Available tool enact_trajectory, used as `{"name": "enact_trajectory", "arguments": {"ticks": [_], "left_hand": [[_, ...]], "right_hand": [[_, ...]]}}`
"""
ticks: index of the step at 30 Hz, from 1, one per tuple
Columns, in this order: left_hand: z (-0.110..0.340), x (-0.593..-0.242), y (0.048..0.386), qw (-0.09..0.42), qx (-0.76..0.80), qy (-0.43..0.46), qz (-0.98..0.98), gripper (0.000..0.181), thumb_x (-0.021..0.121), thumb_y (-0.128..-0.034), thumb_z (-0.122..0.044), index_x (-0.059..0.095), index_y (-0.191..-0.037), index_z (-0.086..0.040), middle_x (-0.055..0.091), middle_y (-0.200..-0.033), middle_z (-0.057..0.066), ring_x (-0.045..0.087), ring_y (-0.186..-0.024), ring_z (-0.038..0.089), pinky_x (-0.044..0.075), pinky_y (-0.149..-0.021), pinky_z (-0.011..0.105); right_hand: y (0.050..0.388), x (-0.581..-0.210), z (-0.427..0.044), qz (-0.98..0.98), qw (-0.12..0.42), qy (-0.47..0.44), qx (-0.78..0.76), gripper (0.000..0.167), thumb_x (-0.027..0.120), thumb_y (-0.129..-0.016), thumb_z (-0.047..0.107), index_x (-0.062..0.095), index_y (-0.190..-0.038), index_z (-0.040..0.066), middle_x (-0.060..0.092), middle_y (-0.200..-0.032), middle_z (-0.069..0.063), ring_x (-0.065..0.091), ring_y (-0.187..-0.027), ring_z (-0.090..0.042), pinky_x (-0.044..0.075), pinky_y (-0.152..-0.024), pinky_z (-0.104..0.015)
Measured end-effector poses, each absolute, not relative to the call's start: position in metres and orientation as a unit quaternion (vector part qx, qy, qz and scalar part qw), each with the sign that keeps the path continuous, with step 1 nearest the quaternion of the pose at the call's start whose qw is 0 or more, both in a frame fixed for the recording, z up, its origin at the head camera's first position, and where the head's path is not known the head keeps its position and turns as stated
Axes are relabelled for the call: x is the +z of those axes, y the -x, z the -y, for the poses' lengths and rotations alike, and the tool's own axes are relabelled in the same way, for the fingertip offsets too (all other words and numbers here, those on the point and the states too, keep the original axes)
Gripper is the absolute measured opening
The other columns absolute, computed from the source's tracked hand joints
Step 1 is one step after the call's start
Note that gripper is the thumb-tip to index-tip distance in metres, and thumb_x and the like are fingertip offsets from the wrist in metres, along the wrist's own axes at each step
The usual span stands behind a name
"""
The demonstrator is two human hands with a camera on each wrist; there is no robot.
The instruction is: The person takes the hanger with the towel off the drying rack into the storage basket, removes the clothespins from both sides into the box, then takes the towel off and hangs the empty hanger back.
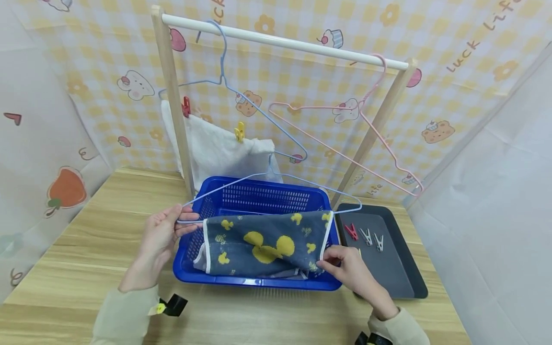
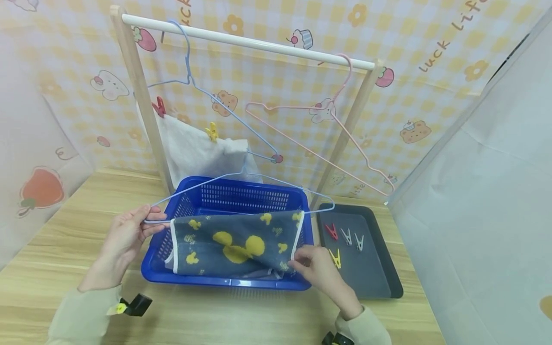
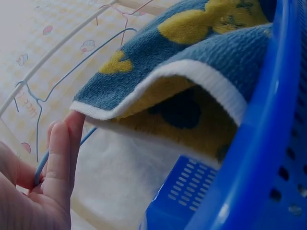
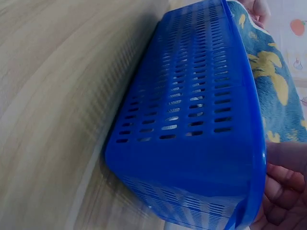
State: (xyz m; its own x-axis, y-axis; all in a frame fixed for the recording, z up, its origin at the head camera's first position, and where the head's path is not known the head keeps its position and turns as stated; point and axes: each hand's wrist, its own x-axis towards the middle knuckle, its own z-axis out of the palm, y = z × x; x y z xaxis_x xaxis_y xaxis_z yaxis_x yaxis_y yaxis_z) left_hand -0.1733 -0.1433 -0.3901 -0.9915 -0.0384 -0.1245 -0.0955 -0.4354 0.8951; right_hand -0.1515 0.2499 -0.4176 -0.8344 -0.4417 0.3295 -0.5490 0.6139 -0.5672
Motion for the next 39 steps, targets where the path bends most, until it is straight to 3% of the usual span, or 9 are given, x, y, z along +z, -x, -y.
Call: {"name": "enact_trajectory", "arguments": {"ticks": [4,9,14,17,21,27,31,36,39], "left_hand": [[0.146,-0.391,0.173,0.031,0.836,0.065,-0.544,0.033,0.041,-0.1013,-0.018,0.066,-0.08,-0.012,0.069,-0.072,0.001,0.069,-0.067,0.013,0.056,-0.065,0.019],[0.147,-0.394,0.173,0.04,0.82,0.054,-0.568,0.035,0.041,-0.1015,-0.017,0.066,-0.079,-0.013,0.069,-0.072,0.0,0.069,-0.068,0.013,0.056,-0.063,0.019],[0.145,-0.397,0.173,0.035,0.82,0.046,-0.569,0.034,0.041,-0.1013,-0.018,0.067,-0.078,-0.013,0.069,-0.071,0.0,0.069,-0.067,0.012,0.056,-0.063,0.018],[0.143,-0.397,0.173,0.038,0.827,0.053,-0.558,0.035,0.04,-0.1015,-0.016,0.067,-0.078,-0.014,0.069,-0.071,-0.001,0.068,-0.065,0.01,0.056,-0.064,0.019],[0.144,-0.394,0.173,0.039,0.843,0.061,-0.533,0.036,0.04,-0.1016,-0.015,0.067,-0.079,-0.014,0.069,-0.07,-0.001,0.067,-0.065,0.009,0.056,-0.065,0.019],[0.147,-0.391,0.173,0.043,0.85,0.059,-0.521,0.033,0.042,-0.101,-0.018,0.067,-0.081,-0.012,0.069,-0.071,0.0,0.069,-0.067,0.012,0.056,-0.064,0.018],[0.148,-0.392,0.172,0.047,0.84,0.052,-0.538,0.032,0.042,-0.1009,-0.018,0.067,-0.08,-0.012,0.069,-0.071,0.0,0.069,-0.066,0.012,0.056,-0.064,0.019],[0.149,-0.395,0.171,0.044,0.836,0.034,-0.545,0.034,0.04,-0.1014,-0.016,0.067,-0.08,-0.013,0.069,-0.072,0.0,0.069,-0.066,0.012,0.056,-0.063,0.019],[0.148,-0.397,0.171,0.04,0.836,0.042,-0.546,0.034,0.041,-0.1012,-0.017,0.067,-0.081,-0.013,0.069,-0.071,0.0,0.068,-0.066,0.012,0.056,-0.064,0.019]], "right_hand": [[0.154,-0.411,-0.247,0.9,0.079,-0.255,0.345,0.015,0.074,-0.08,0.007,0.063,-0.072,0.014,0.055,-0.065,0.011,0.047,-0.055,0.0,0.043,-0.045,-0.018],[0.163,-0.4,-0.24,0.887,0.126,-0.111,0.43,0.013,0.071,-0.084,0.01,0.063,-0.075,0.007,0.052,-0.063,0.006,0.045,-0.054,-0.005,0.038,-0.046,-0.018],[0.17,-0.396,-0.232,0.856,0.123,-0.037,0.501,0.018,0.066,-0.087,0.004,0.061,-0.071,-0.002,0.046,-0.057,0.002,0.04,-0.051,-0.006,0.032,-0.045,-0.018],[0.168,-0.4,-0.231,0.865,0.132,-0.069,0.48,0.023,0.067,-0.085,0.001,0.058,-0.064,0.001,0.041,-0.054,0.006,0.036,-0.048,-0.004,0.029,-0.043,-0.017],[0.16,-0.408,-0.232,0.882,0.147,-0.177,0.411,0.026,0.072,-0.08,0.001,0.057,-0.061,0.011,0.042,-0.054,0.012,0.036,-0.047,0.0,0.03,-0.04,-0.015],[0.153,-0.412,-0.234,0.887,0.095,-0.251,0.376,0.023,0.074,-0.08,0.007,0.06,-0.064,0.016,0.045,-0.058,0.014,0.037,-0.049,0.003,0.033,-0.039,-0.016],[0.157,-0.406,-0.233,0.891,0.085,-0.167,0.414,0.019,0.074,-0.081,0.012,0.061,-0.067,0.012,0.05,-0.059,0.01,0.041,-0.05,-0.002,0.036,-0.042,-0.018],[0.166,-0.397,-0.23,0.828,0.093,0.001,0.554,0.023,0.067,-0.088,0.013,0.06,-0.075,-0.004,0.055,-0.063,0.004,0.05,-0.06,-0.009,0.046,-0.053,-0.019],[0.168,-0.394,-0.227,0.807,0.094,0.017,0.583,0.023,0.065,-0.089,0.008,0.061,-0.074,-0.01,0.054,-0.061,0.005,0.049,-0.059,-0.008,0.045,-0.052,-0.019]]}}
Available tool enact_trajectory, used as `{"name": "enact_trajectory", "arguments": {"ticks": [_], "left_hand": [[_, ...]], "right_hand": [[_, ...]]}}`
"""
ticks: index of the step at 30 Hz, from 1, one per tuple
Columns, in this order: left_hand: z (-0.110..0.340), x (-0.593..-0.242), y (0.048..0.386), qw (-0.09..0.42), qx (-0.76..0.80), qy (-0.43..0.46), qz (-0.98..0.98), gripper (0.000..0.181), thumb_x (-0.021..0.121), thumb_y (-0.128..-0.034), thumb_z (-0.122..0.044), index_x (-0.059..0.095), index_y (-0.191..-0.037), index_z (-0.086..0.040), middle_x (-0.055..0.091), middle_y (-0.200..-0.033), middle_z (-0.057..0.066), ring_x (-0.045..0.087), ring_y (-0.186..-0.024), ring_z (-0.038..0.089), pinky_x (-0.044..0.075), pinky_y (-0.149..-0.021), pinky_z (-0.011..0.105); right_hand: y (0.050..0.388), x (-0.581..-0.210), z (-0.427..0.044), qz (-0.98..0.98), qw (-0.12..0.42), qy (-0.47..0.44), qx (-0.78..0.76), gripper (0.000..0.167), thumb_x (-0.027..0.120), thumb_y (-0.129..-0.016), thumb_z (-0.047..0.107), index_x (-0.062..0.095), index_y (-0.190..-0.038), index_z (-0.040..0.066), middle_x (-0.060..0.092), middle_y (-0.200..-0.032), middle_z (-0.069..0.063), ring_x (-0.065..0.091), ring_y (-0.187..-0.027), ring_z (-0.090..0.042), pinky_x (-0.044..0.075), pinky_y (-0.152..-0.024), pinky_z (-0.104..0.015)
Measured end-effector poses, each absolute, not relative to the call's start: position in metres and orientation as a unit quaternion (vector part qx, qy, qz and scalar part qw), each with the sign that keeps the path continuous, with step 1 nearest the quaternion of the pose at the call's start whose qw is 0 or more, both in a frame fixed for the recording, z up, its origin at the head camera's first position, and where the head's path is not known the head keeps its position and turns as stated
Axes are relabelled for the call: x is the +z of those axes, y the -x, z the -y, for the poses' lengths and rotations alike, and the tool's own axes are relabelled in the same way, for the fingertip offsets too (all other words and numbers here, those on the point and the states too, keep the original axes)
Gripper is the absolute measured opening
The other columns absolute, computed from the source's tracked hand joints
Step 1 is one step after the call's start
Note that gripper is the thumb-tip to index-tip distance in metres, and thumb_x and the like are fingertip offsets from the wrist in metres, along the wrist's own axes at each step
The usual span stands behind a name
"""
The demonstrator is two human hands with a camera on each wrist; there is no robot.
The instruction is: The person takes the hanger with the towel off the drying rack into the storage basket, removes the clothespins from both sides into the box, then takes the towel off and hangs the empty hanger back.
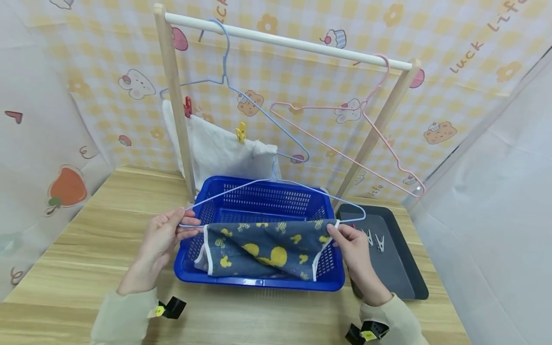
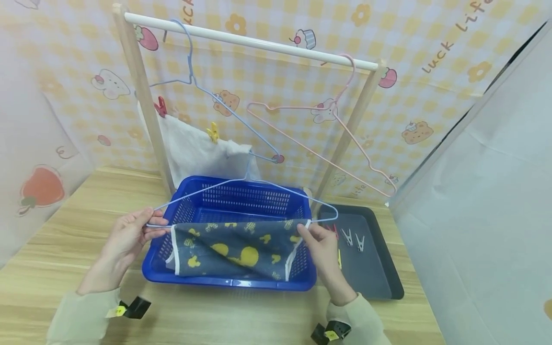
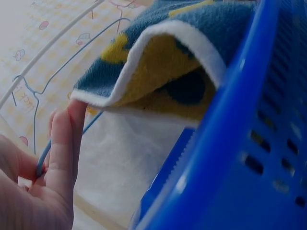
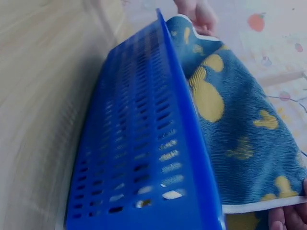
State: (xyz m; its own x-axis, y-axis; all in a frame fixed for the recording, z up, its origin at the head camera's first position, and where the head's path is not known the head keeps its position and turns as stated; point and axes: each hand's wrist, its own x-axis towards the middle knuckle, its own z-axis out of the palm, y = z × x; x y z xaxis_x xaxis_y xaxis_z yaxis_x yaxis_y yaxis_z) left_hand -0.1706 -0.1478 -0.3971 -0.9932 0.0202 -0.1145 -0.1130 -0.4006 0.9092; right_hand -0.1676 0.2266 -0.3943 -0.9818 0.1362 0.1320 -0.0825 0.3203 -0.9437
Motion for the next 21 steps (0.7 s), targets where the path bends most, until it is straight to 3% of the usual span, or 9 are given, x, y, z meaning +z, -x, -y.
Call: {"name": "enact_trajectory", "arguments": {"ticks": [5,8,12,15,17,19,21], "left_hand": [[0.142,-0.396,0.173,0.029,0.84,0.084,-0.535,0.034,0.041,-0.1011,-0.017,0.067,-0.079,-0.014,0.069,-0.069,-0.002,0.067,-0.065,0.008,0.057,-0.066,0.02],[0.14,-0.395,0.174,0.024,0.843,0.095,-0.529,0.035,0.041,-0.101,-0.017,0.067,-0.078,-0.015,0.068,-0.069,-0.002,0.067,-0.065,0.008,0.057,-0.065,0.02],[0.139,-0.396,0.175,0.015,0.841,0.095,-0.532,0.035,0.041,-0.1009,-0.017,0.067,-0.077,-0.015,0.068,-0.068,-0.002,0.067,-0.063,0.008,0.057,-0.064,0.02],[0.139,-0.397,0.175,0.014,0.843,0.091,-0.531,0.035,0.042,-0.1005,-0.017,0.067,-0.077,-0.013,0.068,-0.067,-0.001,0.067,-0.062,0.008,0.057,-0.063,0.02],[0.138,-0.398,0.175,0.015,0.844,0.086,-0.529,0.034,0.043,-0.1003,-0.017,0.068,-0.077,-0.013,0.068,-0.067,0.0,0.067,-0.062,0.008,0.057,-0.062,0.02],[0.138,-0.399,0.175,0.016,0.843,0.081,-0.532,0.034,0.043,-0.1002,-0.017,0.067,-0.077,-0.012,0.068,-0.067,0.0,0.067,-0.061,0.008,0.057,-0.062,0.02],[0.138,-0.4,0.174,0.018,0.841,0.076,-0.535,0.034,0.043,-0.1004,-0.016,0.067,-0.078,-0.012,0.068,-0.067,0.0,0.067,-0.061,0.008,0.057,-0.061,0.02]], "right_hand": [[0.157,-0.4,-0.226,0.861,0.095,-0.094,0.492,0.022,0.069,-0.082,0.0,0.061,-0.062,0.0,0.042,-0.052,0.008,0.034,-0.048,-0.001,0.028,-0.04,-0.019],[0.151,-0.411,-0.233,0.879,0.073,-0.166,0.44,0.021,0.073,-0.079,0.003,0.064,-0.061,0.008,0.046,-0.054,0.01,0.036,-0.047,0.001,0.031,-0.038,-0.018],[0.147,-0.409,-0.236,0.888,0.01,-0.2,0.414,0.023,0.077,-0.077,0.01,0.063,-0.058,0.009,0.046,-0.053,0.009,0.039,-0.046,0.002,0.033,-0.038,-0.016],[0.15,-0.403,-0.238,0.889,-0.03,-0.167,0.425,0.021,0.077,-0.078,0.013,0.064,-0.063,0.005,0.049,-0.054,0.005,0.041,-0.048,-0.001,0.035,-0.04,-0.016],[0.154,-0.398,-0.238,0.879,-0.045,-0.113,0.461,0.016,0.074,-0.081,0.014,0.067,-0.076,0.001,0.058,-0.063,0.002,0.05,-0.054,-0.003,0.043,-0.048,-0.017],[0.158,-0.394,-0.236,0.86,-0.036,-0.045,0.508,0.019,0.071,-0.084,0.017,0.065,-0.084,-0.001,0.059,-0.069,0.001,0.051,-0.06,-0.005,0.045,-0.054,-0.019],[0.163,-0.392,-0.234,0.835,-0.022,0.019,0.549,0.021,0.067,-0.088,0.02,0.062,-0.082,0.0,0.054,-0.064,0.003,0.048,-0.058,-0.006,0.042,-0.054,-0.019]]}}
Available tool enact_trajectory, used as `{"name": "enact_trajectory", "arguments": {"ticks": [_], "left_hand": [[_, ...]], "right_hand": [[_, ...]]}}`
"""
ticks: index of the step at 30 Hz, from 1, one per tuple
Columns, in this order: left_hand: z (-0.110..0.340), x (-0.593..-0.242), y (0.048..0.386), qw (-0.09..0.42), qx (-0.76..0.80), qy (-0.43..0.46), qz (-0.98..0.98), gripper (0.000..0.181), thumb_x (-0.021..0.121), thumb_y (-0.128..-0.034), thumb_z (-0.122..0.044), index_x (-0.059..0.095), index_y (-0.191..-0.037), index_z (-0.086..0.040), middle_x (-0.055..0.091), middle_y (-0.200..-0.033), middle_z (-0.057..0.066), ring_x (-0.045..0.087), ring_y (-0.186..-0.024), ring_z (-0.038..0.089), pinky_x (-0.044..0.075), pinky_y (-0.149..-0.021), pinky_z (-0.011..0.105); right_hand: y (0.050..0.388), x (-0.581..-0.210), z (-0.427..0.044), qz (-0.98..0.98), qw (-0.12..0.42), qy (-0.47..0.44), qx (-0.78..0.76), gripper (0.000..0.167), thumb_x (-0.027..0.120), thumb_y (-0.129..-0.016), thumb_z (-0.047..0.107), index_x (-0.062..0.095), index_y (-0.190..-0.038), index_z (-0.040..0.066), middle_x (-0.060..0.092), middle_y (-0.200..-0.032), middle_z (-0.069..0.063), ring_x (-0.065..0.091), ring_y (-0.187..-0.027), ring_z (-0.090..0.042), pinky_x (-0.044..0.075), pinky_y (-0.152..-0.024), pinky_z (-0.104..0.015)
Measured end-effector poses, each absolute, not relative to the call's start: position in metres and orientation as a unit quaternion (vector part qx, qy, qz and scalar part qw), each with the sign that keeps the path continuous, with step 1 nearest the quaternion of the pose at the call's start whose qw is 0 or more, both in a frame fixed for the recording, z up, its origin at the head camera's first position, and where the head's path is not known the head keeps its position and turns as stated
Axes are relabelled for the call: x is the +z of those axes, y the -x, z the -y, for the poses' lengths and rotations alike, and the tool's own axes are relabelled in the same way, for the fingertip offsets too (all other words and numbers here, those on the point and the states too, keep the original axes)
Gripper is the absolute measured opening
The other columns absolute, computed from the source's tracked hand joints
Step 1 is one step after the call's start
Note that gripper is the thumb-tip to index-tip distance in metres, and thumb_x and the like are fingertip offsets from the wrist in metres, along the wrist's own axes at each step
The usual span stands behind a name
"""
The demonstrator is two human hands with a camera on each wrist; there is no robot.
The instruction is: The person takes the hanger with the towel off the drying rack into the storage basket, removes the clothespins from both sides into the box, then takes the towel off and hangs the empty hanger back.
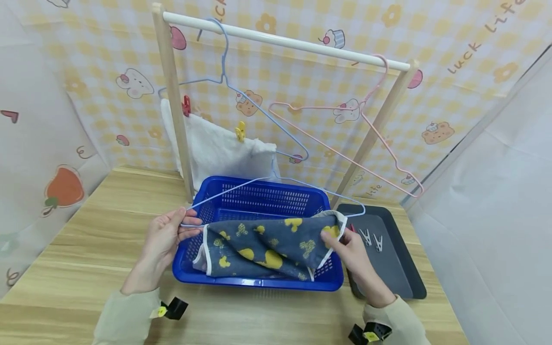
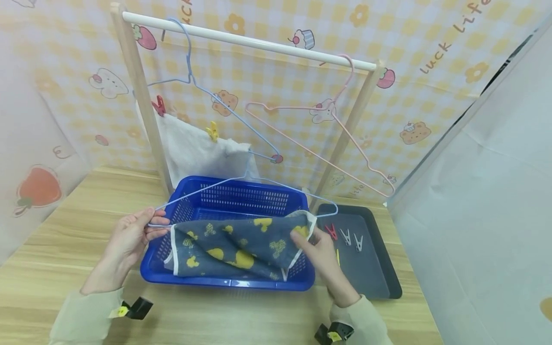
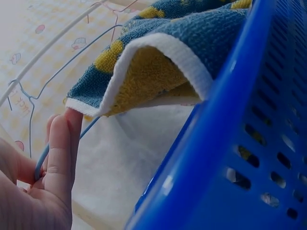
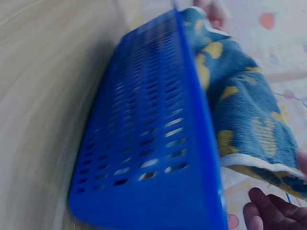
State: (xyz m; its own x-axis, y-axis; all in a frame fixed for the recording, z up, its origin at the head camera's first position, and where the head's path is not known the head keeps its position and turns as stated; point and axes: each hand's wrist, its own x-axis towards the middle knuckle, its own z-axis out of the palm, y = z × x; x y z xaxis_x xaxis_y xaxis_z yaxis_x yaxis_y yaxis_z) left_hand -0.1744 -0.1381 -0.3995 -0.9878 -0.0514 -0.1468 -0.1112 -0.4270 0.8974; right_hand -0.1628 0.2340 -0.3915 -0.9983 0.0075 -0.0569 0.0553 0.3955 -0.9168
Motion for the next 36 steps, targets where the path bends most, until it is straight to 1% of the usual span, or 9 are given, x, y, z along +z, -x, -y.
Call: {"name": "enact_trajectory", "arguments": {"ticks": [5,10,13,17,21,23,25,31,36], "left_hand": [[0.138,-0.399,0.174,0.021,0.836,0.076,-0.544,0.034,0.042,-0.101,-0.016,0.067,-0.078,-0.013,0.068,-0.069,0.0,0.067,-0.062,0.008,0.057,-0.063,0.02],[0.136,-0.399,0.174,0.012,0.835,0.074,-0.545,0.035,0.042,-0.1009,-0.017,0.067,-0.077,-0.016,0.069,-0.068,-0.002,0.067,-0.063,0.007,0.056,-0.063,0.019],[0.135,-0.399,0.174,0.005,0.835,0.07,-0.546,0.034,0.042,-0.1006,-0.018,0.067,-0.077,-0.016,0.069,-0.068,-0.001,0.067,-0.063,0.007,0.056,-0.064,0.019],[0.135,-0.399,0.174,0.005,0.833,0.068,-0.549,0.032,0.044,-0.1001,-0.019,0.067,-0.078,-0.016,0.069,-0.069,-0.002,0.067,-0.064,0.007,0.056,-0.064,0.019],[0.136,-0.4,0.173,0.005,0.828,0.068,-0.557,0.031,0.044,-0.1001,-0.02,0.067,-0.08,-0.015,0.069,-0.069,-0.002,0.067,-0.064,0.007,0.057,-0.063,0.02],[0.136,-0.4,0.173,0.006,0.823,0.069,-0.563,0.031,0.044,-0.1004,-0.02,0.066,-0.08,-0.014,0.069,-0.069,-0.002,0.067,-0.063,0.008,0.057,-0.063,0.02],[0.137,-0.4,0.173,0.008,0.82,0.07,-0.569,0.032,0.043,-0.1007,-0.019,0.066,-0.08,-0.014,0.069,-0.069,-0.002,0.067,-0.064,0.008,0.057,-0.064,0.02],[0.136,-0.4,0.174,0.01,0.823,0.069,-0.564,0.033,0.041,-0.1011,-0.016,0.066,-0.08,-0.013,0.068,-0.069,-0.001,0.067,-0.063,0.009,0.057,-0.063,0.02],[0.136,-0.4,0.174,-0.005,0.829,0.067,-0.555,0.033,0.042,-0.1007,-0.017,0.066,-0.079,-0.013,0.068,-0.067,-0.001,0.067,-0.061,0.008,0.057,-0.062,0.02]], "right_hand": [[0.169,-0.394,-0.226,-0.797,0.006,-0.059,-0.601,0.021,0.066,-0.089,0.015,0.064,-0.074,0.0,0.059,-0.061,0.002,0.056,-0.057,-0.007,0.049,-0.055,-0.02],[0.16,-0.404,-0.227,-0.821,0.016,0.0,-0.57,0.022,0.072,-0.083,0.012,0.065,-0.097,-0.004,0.07,-0.082,-0.008,0.066,-0.07,-0.012,0.056,-0.063,-0.025],[0.151,-0.408,-0.23,-0.864,0.04,0.058,-0.499,0.022,0.075,-0.08,0.014,0.06,-0.075,-0.001,0.058,-0.062,0.003,0.053,-0.055,-0.003,0.047,-0.052,-0.019],[0.144,-0.409,-0.234,-0.886,0.049,0.145,-0.438,0.042,0.075,-0.08,0.015,0.042,-0.056,0.005,0.034,-0.052,0.01,0.032,-0.046,-0.002,0.031,-0.043,-0.017],[0.147,-0.401,-0.234,-0.87,0.04,0.127,-0.474,0.016,0.068,-0.086,0.016,0.063,-0.084,0.001,0.058,-0.071,0.001,0.05,-0.062,-0.002,0.044,-0.055,-0.018],[0.151,-0.395,-0.232,-0.843,0.049,0.095,-0.527,0.027,0.058,-0.093,0.019,0.062,-0.106,-0.004,0.065,-0.091,-0.01,0.057,-0.077,-0.004,0.05,-0.068,-0.021],[0.155,-0.39,-0.229,-0.812,0.06,0.062,-0.578,0.035,0.048,-0.098,0.024,0.059,-0.114,-0.006,0.064,-0.103,-0.015,0.06,-0.086,-0.007,0.052,-0.076,-0.024],[0.167,-0.389,-0.217,-0.78,0.055,-0.01,-0.623,0.024,0.055,-0.096,0.023,0.065,-0.088,0.002,0.06,-0.074,0.003,0.056,-0.071,-0.008,0.049,-0.064,-0.022],[0.169,-0.399,-0.216,-0.823,0.011,0.062,-0.565,0.017,0.064,-0.09,0.013,0.065,-0.079,-0.001,0.049,-0.061,0.005,0.045,-0.059,-0.008,0.037,-0.052,-0.02]]}}
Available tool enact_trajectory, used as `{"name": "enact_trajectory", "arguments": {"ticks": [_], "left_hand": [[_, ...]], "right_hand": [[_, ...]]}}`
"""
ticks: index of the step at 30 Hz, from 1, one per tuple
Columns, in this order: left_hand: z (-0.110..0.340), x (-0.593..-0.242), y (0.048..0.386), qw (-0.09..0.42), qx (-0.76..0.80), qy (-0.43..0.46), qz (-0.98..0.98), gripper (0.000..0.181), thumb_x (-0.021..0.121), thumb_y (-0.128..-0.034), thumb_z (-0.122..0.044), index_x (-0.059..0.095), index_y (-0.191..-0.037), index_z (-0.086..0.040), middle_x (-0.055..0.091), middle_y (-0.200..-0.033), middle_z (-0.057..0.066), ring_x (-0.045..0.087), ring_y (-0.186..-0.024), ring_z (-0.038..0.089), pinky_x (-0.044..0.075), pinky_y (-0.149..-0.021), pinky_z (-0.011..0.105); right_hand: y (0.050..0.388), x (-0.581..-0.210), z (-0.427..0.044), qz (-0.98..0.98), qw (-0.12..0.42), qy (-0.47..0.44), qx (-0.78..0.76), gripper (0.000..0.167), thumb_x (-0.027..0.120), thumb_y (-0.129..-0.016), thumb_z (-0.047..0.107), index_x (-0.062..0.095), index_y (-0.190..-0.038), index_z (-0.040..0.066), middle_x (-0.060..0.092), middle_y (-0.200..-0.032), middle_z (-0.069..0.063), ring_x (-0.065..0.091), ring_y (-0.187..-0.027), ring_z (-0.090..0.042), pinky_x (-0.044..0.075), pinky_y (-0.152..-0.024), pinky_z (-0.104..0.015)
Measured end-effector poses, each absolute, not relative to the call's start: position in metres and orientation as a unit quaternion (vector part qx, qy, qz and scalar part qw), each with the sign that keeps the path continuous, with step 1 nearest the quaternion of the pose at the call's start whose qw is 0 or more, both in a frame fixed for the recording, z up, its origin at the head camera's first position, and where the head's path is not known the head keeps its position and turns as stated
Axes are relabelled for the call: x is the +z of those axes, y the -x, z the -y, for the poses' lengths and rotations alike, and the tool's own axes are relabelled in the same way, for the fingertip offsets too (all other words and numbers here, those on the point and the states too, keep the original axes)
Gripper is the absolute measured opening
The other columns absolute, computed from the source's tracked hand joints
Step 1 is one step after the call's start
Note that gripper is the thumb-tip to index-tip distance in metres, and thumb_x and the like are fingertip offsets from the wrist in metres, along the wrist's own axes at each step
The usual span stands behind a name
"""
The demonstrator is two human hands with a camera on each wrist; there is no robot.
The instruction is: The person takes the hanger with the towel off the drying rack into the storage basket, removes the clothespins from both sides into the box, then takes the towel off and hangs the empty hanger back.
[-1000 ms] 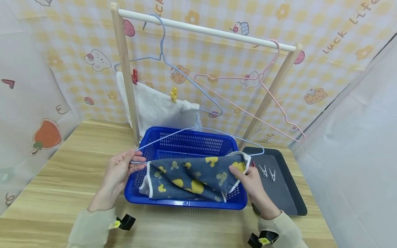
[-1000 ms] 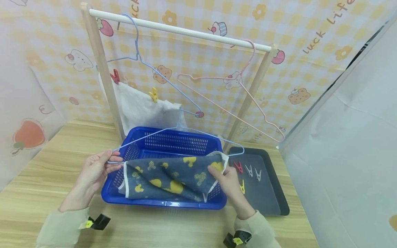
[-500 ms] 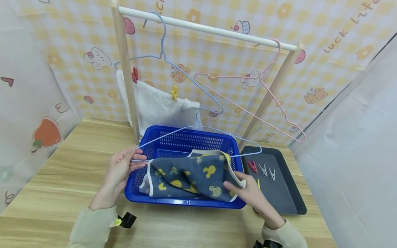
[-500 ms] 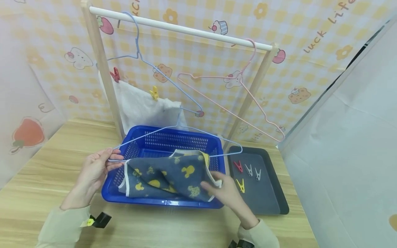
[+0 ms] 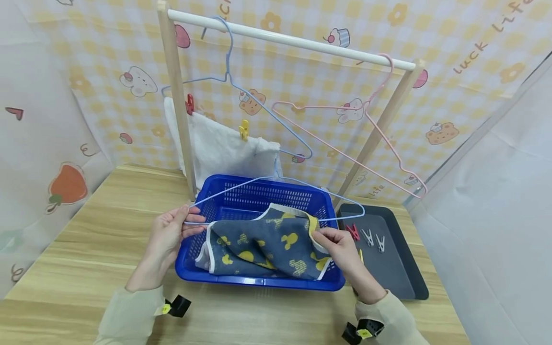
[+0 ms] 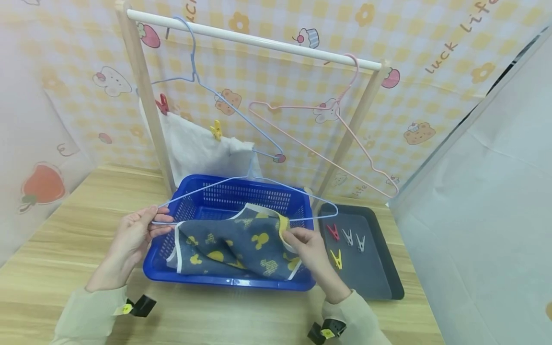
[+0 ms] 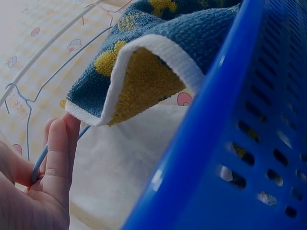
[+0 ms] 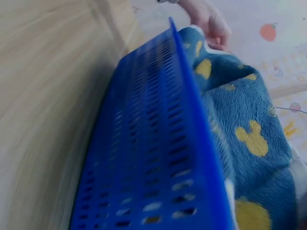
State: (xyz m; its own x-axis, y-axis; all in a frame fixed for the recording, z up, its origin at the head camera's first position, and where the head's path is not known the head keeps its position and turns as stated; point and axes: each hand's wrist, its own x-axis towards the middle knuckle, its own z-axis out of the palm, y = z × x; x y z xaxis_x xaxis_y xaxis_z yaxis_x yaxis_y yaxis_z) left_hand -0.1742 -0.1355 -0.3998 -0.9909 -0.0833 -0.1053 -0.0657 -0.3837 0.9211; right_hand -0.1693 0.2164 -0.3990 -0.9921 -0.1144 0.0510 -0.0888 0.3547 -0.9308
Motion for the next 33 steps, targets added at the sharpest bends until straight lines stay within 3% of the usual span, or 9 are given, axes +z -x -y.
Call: {"name": "enact_trajectory", "arguments": {"ticks": [5,10,13,17,20,26,31,33], "left_hand": [[0.135,-0.398,0.174,0.011,-0.826,-0.071,0.559,0.033,0.043,-0.1007,-0.018,0.067,-0.079,-0.013,0.069,-0.067,-0.001,0.068,-0.063,0.01,0.057,-0.063,0.021],[0.135,-0.397,0.174,0.012,-0.832,-0.061,0.551,0.034,0.042,-0.1011,-0.017,0.067,-0.079,-0.014,0.069,-0.069,0.0,0.069,-0.065,0.014,0.057,-0.064,0.022],[0.135,-0.396,0.173,0.009,-0.835,-0.058,0.547,0.034,0.041,-0.1012,-0.017,0.067,-0.079,-0.014,0.069,-0.069,0.0,0.069,-0.065,0.015,0.057,-0.064,0.022],[0.136,-0.396,0.173,0.003,-0.83,-0.062,0.554,0.035,0.041,-0.1014,-0.016,0.067,-0.079,-0.014,0.069,-0.069,0.0,0.069,-0.066,0.015,0.057,-0.064,0.022],[0.136,-0.396,0.172,0.0,-0.828,-0.063,0.557,0.035,0.04,-0.1015,-0.016,0.067,-0.078,-0.015,0.069,-0.069,0.0,0.069,-0.066,0.015,0.057,-0.065,0.022],[0.137,-0.399,0.172,-0.002,-0.833,-0.057,0.551,0.033,0.043,-0.1008,-0.018,0.067,-0.079,-0.014,0.069,-0.07,0.0,0.07,-0.067,0.015,0.057,-0.065,0.022],[0.137,-0.4,0.173,-0.003,-0.833,-0.052,0.55,0.032,0.043,-0.1008,-0.019,0.067,-0.08,-0.013,0.069,-0.07,0.001,0.07,-0.067,0.016,0.057,-0.065,0.022],[0.137,-0.401,0.173,-0.006,-0.832,-0.051,0.552,0.032,0.043,-0.1007,-0.019,0.067,-0.08,-0.013,0.069,-0.07,0.001,0.07,-0.067,0.016,0.057,-0.065,0.022]], "right_hand": [[0.166,-0.41,-0.222,-0.875,-0.005,0.184,-0.448,0.012,0.069,-0.085,0.01,0.067,-0.073,0.009,0.054,-0.061,0.007,0.044,-0.05,-0.003,0.04,-0.043,-0.02],[0.162,-0.411,-0.22,-0.903,0.006,0.253,-0.348,0.019,0.071,-0.083,0.009,0.062,-0.066,0.014,0.054,-0.059,0.01,0.044,-0.05,0.001,0.041,-0.043,-0.018],[0.163,-0.408,-0.216,-0.912,0.021,0.254,-0.321,0.022,0.071,-0.083,0.012,0.059,-0.065,0.013,0.05,-0.058,0.011,0.042,-0.051,0.001,0.039,-0.046,-0.017],[0.169,-0.408,-0.211,-0.901,0.022,0.23,-0.367,0.011,0.071,-0.085,0.017,0.066,-0.082,0.007,0.059,-0.068,0.006,0.05,-0.059,-0.002,0.045,-0.047,-0.019],[0.175,-0.407,-0.206,-0.884,0.013,0.22,-0.413,0.012,0.07,-0.086,0.017,0.069,-0.088,0.006,0.062,-0.07,0.003,0.051,-0.057,-0.005,0.044,-0.044,-0.02],[0.182,-0.41,-0.192,-0.896,0.016,0.245,-0.371,0.018,0.071,-0.084,0.014,0.065,-0.068,0.01,0.05,-0.055,0.008,0.04,-0.045,-0.001,0.032,-0.038,-0.016],[0.185,-0.417,-0.186,-0.926,0.04,0.226,-0.301,0.023,0.071,-0.084,0.017,0.062,-0.064,0.011,0.04,-0.05,0.011,0.033,-0.043,0.001,0.024,-0.038,-0.014],[0.188,-0.42,-0.186,-0.932,0.037,0.212,-0.291,0.02,0.072,-0.083,0.018,0.065,-0.066,0.011,0.043,-0.05,0.011,0.034,-0.043,0.0,0.025,-0.038,-0.015]]}}
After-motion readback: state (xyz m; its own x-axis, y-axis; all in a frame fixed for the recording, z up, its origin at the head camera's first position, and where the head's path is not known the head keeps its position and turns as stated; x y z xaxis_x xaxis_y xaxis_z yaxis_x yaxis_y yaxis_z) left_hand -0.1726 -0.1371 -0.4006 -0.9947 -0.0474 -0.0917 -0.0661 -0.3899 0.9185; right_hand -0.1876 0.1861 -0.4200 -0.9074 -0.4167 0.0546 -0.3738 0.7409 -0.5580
